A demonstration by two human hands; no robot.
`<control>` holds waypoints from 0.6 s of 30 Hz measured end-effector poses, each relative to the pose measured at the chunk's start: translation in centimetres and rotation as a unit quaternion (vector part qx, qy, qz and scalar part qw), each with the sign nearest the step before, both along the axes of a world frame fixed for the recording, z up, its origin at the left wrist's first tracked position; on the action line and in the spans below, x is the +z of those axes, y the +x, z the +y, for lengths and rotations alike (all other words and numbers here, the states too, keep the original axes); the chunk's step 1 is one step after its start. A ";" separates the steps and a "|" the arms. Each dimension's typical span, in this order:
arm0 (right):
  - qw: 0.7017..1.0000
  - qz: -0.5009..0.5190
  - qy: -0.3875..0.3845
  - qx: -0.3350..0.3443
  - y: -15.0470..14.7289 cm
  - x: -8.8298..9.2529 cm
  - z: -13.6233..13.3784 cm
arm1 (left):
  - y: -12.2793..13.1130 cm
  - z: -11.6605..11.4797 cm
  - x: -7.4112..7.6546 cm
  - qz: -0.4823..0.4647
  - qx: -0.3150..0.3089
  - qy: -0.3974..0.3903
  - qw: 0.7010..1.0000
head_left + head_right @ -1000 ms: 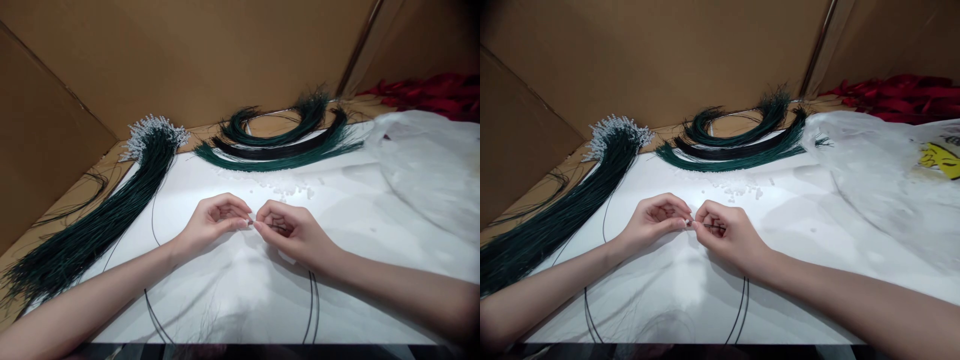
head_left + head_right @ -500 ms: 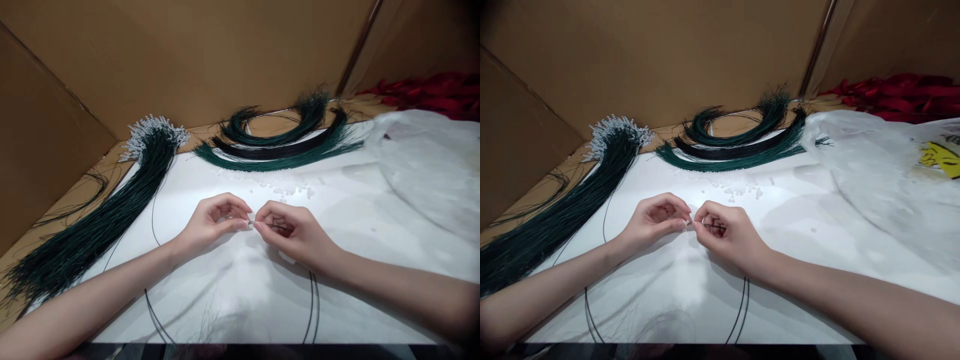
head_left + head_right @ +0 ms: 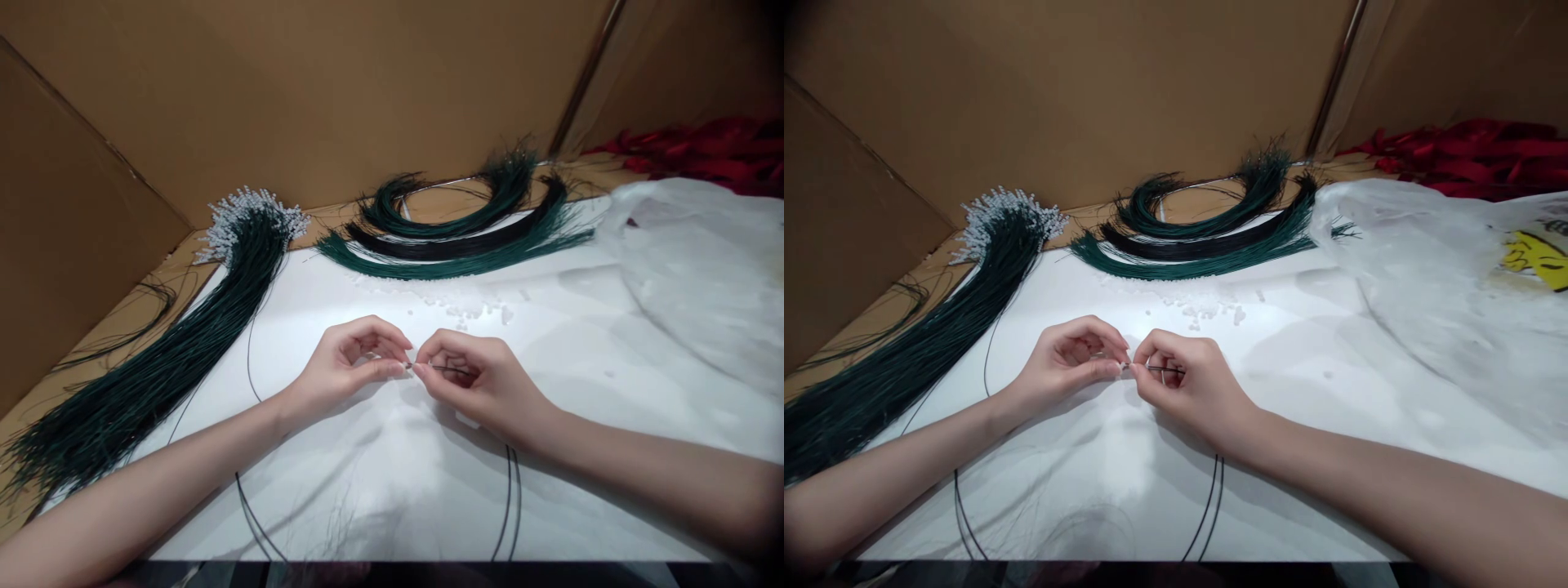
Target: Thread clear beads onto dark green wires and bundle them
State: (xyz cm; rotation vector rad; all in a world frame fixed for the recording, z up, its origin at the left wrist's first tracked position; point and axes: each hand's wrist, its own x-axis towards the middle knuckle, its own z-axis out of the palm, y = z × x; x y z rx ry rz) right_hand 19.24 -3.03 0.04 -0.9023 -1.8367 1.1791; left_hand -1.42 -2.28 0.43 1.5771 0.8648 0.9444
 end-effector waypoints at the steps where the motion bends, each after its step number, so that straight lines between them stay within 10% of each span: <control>1: 1.000 0.000 0.000 -0.001 0.0 0.0 0.0 | 0.0 0.0 0.0 0.003 0.002 0.001 1.000; 18: 1.000 0.010 0.001 0.010 0.0 0.0 0.0 | -0.1 0.0 -0.3 0.017 0.009 0.032 0.999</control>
